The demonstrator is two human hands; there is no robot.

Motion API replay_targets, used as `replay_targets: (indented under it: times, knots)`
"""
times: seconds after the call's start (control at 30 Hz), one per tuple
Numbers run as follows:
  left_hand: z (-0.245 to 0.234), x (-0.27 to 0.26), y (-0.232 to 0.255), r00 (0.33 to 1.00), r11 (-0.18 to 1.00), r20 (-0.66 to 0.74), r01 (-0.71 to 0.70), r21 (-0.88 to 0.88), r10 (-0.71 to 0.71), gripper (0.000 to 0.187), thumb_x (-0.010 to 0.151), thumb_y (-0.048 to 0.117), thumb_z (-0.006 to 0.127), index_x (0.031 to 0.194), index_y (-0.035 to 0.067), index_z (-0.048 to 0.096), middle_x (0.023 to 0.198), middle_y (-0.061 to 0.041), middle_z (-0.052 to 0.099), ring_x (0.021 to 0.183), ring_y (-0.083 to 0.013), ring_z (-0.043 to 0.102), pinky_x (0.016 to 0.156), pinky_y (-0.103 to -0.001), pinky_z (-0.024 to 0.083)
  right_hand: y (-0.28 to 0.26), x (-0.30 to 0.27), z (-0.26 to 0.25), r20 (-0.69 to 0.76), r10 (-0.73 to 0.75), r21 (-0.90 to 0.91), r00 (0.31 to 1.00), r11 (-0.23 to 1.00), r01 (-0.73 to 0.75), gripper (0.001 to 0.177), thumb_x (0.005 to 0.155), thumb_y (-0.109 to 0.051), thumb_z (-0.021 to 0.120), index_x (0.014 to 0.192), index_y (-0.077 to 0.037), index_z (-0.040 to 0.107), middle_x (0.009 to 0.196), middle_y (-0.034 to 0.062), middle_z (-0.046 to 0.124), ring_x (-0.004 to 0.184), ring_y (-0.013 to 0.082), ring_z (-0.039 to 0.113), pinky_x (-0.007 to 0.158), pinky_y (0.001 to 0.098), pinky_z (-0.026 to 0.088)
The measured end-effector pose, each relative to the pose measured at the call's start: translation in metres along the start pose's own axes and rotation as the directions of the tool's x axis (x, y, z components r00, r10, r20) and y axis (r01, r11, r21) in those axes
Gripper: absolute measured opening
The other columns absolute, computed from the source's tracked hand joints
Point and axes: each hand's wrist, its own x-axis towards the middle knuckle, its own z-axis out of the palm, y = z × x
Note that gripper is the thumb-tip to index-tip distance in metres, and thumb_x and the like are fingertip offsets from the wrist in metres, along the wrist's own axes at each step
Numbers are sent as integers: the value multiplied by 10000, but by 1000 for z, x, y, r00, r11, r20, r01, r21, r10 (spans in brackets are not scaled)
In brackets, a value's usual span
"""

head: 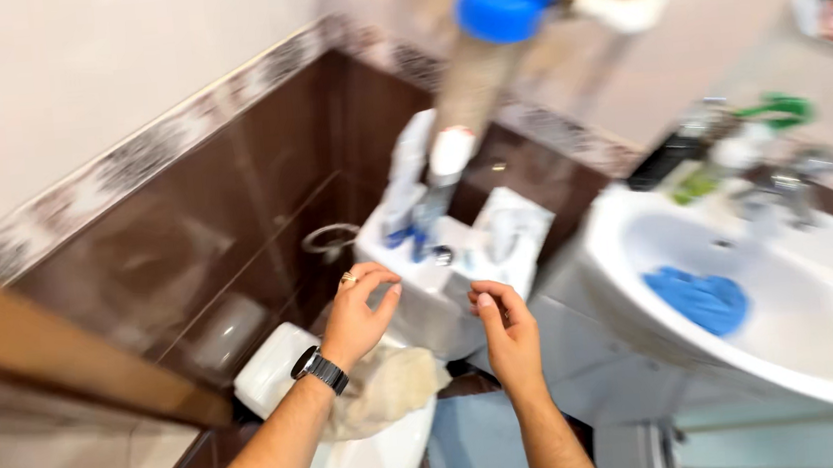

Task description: The person sprays a bathroom mirror with cleaning solution, wipes it with a blue cloth, and then uses a paper towel to dry the surface. They also spray the wall near the washing machine and sink area.

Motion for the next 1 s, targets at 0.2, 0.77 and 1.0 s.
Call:
replay_targets:
  times: [0.2, 0.77, 1.0]
  knots:
    - [71, 33, 102, 980, 989, 150, -118, -91, 131, 127, 878, 150, 709, 985, 89, 741, 1104, -70, 661, 1104, -268, 629, 979, -375, 491, -64, 7, -141, -267, -93, -84, 959, 994, 73, 223, 1029, -134, 582, 1200, -20, 668, 1118, 81, 711, 1010, 154, 658, 907, 303, 532]
    - [189, 49, 212, 965, 999, 259, 50, -19, -43, 160, 874, 130, 680, 1005, 58, 738, 982, -88, 745, 950, -256, 699, 858, -349, 532, -52, 50, -387, -435, 77, -202, 897, 963, -181, 248, 978, -135, 619, 1201, -48, 684, 1066, 97, 744, 999, 167, 678, 884, 291, 511]
    - [224, 62, 243, 946, 998, 325, 30, -63, -8, 153, 867, 117, 678, 991, 56, 741, 963, -88, 738, 941, -269, 699, 820, -357, 537, -76, 53, -378, -419, 141, -166, 897, 959, -228, 248, 960, -136, 620, 1182, -50, 686, 1061, 77, 755, 1012, 147, 687, 880, 278, 510]
